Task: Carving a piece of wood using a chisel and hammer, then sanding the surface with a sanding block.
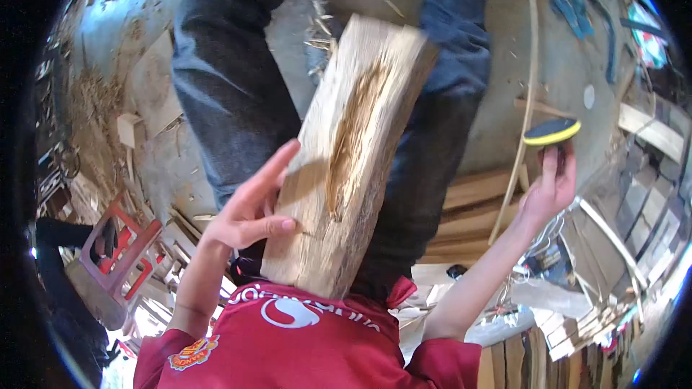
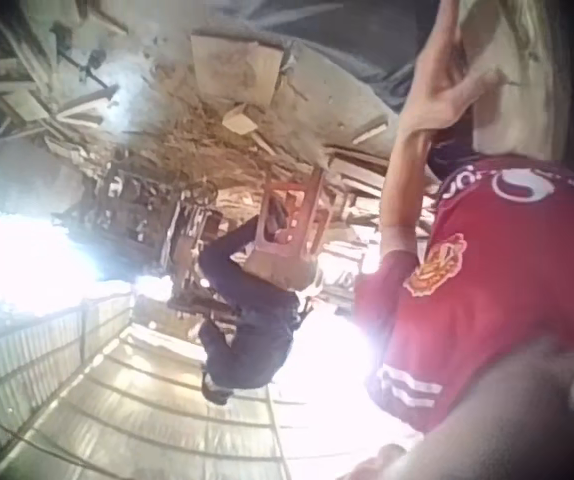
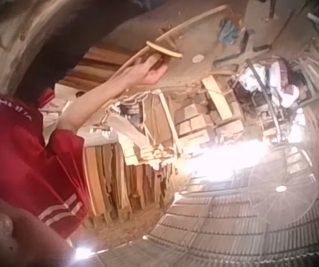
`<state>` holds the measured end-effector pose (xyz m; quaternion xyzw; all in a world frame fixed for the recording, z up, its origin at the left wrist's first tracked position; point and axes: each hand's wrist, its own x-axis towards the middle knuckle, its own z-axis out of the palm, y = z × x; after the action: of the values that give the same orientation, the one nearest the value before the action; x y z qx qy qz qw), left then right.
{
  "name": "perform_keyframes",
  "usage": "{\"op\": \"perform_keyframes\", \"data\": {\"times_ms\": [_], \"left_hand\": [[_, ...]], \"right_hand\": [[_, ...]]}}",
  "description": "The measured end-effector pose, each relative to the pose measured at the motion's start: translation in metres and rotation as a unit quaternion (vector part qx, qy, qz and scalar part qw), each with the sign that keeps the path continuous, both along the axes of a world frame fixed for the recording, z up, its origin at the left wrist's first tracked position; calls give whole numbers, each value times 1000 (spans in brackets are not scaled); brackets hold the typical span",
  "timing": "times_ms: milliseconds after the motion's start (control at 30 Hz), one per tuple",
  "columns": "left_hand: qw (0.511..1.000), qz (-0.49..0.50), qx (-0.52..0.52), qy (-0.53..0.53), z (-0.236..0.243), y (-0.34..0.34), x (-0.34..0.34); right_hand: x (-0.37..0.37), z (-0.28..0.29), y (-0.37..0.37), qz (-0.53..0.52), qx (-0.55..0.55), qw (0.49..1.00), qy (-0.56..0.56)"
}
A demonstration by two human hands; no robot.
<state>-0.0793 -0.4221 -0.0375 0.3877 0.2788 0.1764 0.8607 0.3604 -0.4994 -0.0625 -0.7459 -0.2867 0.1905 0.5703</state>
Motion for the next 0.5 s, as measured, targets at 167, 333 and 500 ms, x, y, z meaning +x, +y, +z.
{"op": "perform_keyframes", "data": {"times_ms": [167,333,500], "left_hand": [[986,-125,71,-83,-10,48,53],[985,-157,-61,-26,-39,43,84],[850,-97,435,282,-19,40,92]], "right_hand": [[-62,72,19,116,17,968,-221],[-96,67,20,223,-152,933,-236],[-115,66,0,265,-241,911,-204]]}}
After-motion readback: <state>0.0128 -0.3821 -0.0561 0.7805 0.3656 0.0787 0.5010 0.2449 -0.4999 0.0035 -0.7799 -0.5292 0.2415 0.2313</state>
